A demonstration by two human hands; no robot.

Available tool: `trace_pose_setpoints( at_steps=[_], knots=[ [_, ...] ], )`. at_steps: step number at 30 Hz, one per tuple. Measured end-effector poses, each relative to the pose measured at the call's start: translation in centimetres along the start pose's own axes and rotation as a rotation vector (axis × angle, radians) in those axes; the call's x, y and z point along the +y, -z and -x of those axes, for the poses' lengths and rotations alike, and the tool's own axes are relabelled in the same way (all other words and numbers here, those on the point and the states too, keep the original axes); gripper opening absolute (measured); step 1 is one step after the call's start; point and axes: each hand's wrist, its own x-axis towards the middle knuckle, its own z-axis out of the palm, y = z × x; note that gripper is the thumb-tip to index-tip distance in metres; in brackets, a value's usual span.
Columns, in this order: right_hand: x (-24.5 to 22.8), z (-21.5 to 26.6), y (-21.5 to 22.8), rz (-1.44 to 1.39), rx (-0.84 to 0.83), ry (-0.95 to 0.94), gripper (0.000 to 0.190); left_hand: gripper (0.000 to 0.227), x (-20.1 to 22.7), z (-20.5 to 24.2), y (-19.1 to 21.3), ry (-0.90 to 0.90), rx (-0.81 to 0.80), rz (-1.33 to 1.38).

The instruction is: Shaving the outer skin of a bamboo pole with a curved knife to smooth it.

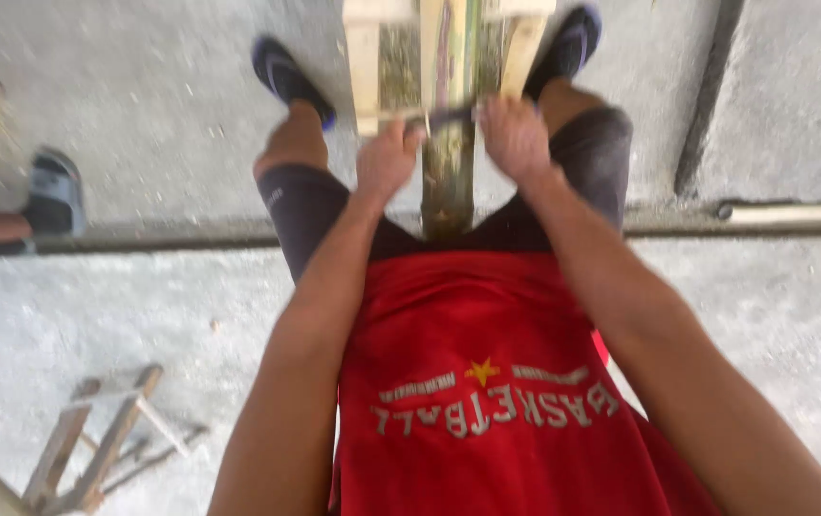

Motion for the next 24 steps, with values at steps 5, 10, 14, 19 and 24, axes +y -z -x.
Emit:
trace_pose_setpoints(
  at_steps=[5, 10, 14, 19, 24],
  knots=[
    [-1.4, -1.7, 2.6, 0.015, -0.067, -0.107, 0.039, 0.039, 2.9, -1.8, 2.8, -0.018, 0.103, 0.062],
    [-0.8, 2.5, -1.1, -0.032, -0.017, -0.077, 0.036, 0.035, -0.1, 0.8, 0.5, -0.038, 0.036, -0.025],
    [0.1, -0.7, -0.3, 0.004, 0.054, -0.021, 0.034, 0.033, 1.7, -0.3, 2.2, -0.061, 0.029, 0.03],
    [-1.2, 1.1, -0.4, 0.01, 0.023, -0.085, 0.034, 0.037, 2.7, 0.3, 3.1, 0.005, 0.037, -0.012],
    [-0.6, 2.2, -2.0, -0.069, 0.174, 0.007, 0.032, 0.039, 1.1, 0.8, 2.0, -0.097, 0.025, -0.092]
  ],
)
